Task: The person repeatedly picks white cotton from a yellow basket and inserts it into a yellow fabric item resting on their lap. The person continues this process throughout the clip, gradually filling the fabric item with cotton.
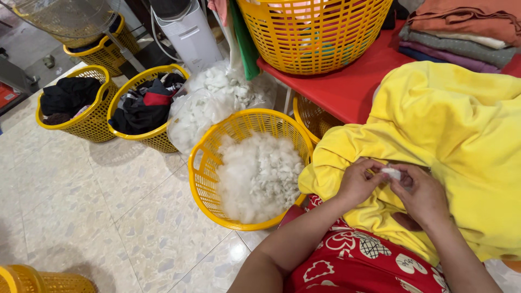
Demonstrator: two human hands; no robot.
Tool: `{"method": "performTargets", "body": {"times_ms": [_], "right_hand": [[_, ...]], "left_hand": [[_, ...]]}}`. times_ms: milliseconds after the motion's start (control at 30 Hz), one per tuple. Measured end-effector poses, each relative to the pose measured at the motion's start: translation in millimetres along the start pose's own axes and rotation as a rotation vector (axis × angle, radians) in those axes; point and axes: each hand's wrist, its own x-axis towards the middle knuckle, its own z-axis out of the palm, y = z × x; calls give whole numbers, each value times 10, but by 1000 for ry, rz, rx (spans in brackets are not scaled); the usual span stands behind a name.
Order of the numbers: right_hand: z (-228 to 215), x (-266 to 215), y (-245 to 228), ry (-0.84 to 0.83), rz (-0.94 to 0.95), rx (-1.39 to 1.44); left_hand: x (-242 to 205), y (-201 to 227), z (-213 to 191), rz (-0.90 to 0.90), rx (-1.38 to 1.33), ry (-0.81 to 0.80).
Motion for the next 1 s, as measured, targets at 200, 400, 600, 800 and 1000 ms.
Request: {"method": "performTargets", "body": {"times_ms": [200, 400, 600, 800, 1000], "right_hand": [[1, -23, -15, 36, -41, -76], [27, -45, 36, 65, -100, -35], [68, -23, 136, 125, -106, 7], [178, 19, 376, 160, -28, 107], [316, 116, 656, 215, 78, 530]], "left_hand": [[-37, 32, -23, 2, -53, 16], [-83, 128, -15, 16, -56, 19], [-16, -51, 48, 62, -185, 14], [36, -377, -12, 61, -581, -150], [67, -557, -383, -202, -868, 10]]}}
